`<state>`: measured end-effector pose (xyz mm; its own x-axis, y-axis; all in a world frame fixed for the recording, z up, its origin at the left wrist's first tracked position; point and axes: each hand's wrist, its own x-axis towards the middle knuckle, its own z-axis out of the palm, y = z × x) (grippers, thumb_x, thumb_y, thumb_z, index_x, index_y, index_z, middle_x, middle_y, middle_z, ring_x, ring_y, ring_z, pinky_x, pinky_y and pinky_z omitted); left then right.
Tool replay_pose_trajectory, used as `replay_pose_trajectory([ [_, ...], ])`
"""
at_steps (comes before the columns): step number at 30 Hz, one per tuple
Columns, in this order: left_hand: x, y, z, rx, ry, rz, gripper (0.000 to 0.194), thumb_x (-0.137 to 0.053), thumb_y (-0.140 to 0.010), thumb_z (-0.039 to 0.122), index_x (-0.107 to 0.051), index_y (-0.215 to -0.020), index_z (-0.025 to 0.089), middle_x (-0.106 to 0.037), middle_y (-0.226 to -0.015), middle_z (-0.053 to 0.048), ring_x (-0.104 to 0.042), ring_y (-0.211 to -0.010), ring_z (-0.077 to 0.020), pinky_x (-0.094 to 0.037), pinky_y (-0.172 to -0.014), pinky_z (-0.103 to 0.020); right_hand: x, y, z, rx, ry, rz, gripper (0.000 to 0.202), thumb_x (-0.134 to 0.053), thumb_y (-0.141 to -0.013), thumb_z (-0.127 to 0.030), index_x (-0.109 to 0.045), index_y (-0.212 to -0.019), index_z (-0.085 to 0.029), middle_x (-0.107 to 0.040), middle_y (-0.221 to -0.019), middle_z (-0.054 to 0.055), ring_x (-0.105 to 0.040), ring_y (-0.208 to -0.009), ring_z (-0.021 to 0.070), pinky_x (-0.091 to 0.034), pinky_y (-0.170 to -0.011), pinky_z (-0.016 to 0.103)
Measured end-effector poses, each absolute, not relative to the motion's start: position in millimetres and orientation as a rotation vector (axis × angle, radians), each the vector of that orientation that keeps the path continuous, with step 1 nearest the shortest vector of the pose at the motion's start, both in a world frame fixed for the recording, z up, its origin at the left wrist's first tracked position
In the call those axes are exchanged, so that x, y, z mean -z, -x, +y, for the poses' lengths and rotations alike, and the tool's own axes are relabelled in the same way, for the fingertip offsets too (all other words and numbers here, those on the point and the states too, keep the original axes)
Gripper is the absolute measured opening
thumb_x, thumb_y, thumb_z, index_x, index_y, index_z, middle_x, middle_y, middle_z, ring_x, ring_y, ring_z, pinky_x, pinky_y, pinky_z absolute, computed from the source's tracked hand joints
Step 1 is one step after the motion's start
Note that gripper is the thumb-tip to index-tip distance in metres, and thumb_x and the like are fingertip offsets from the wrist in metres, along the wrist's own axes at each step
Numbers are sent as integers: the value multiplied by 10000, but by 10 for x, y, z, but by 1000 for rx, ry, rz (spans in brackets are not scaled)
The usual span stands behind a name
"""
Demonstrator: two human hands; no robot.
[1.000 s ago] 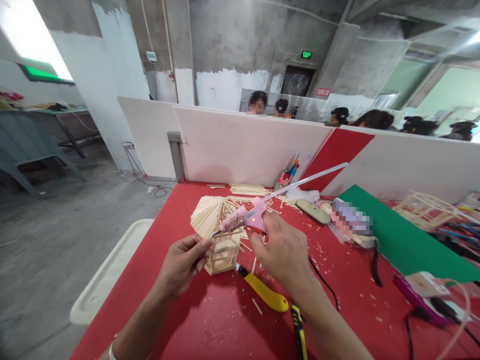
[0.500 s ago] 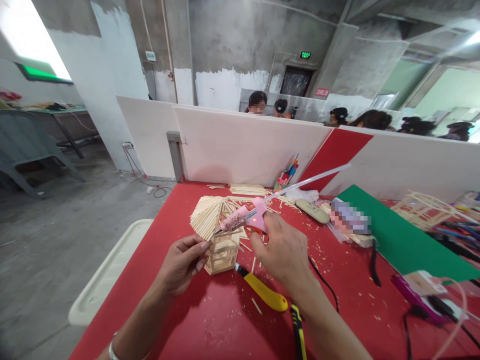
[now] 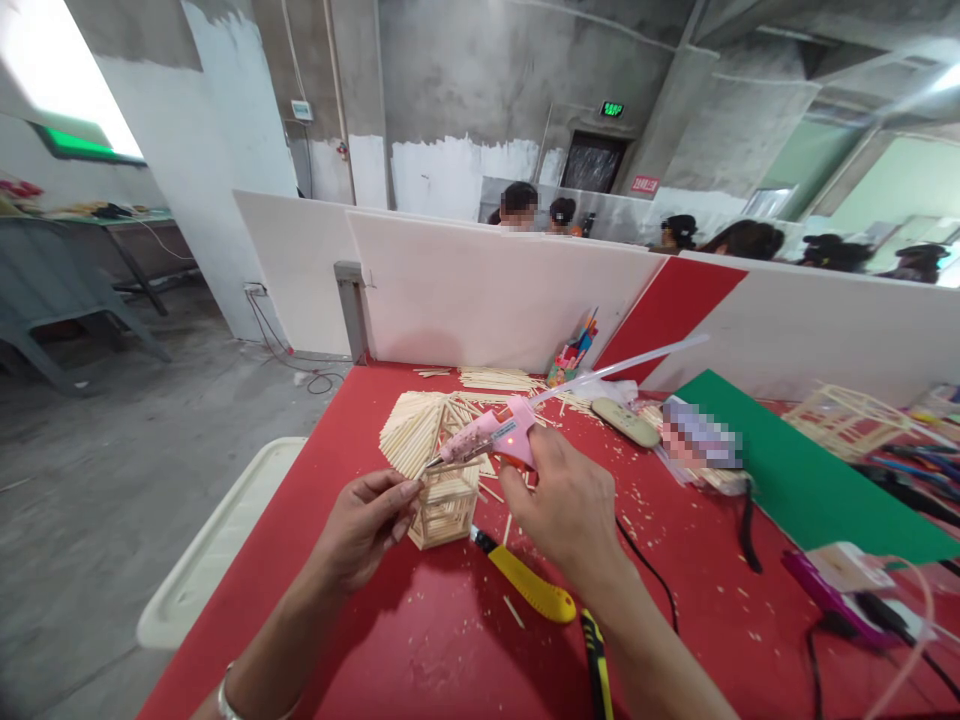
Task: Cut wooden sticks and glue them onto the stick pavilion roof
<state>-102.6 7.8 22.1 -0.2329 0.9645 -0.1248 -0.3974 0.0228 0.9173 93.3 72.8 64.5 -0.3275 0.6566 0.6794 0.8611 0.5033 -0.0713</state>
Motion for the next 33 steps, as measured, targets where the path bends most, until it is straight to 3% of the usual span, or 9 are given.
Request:
replay_pose_trajectory([
  [16, -162, 1042, 98, -1522, -707, 1073, 329, -805, -599, 399, -613, -551, 136, -507, -401, 36, -403, -330, -37, -260, -347, -160, -411, -855, 589, 199, 1429, -1964, 177, -521, -795, -374, -481, -732, -214, -542, -592, -20, -453, -496, 137, -265, -510, 254],
  [33, -93, 1013, 129, -1619, -714, 1057, 320, -794, -623, 395, -617, -565, 135, -504, -409, 44, -391, -336, -30, -261, -347, -148, -276, -781, 557, 203, 1478, -1855, 246, -505, -797, -443, -498, -722, -210, -561, -598, -9, -488, -513, 149, -276, -519, 254],
])
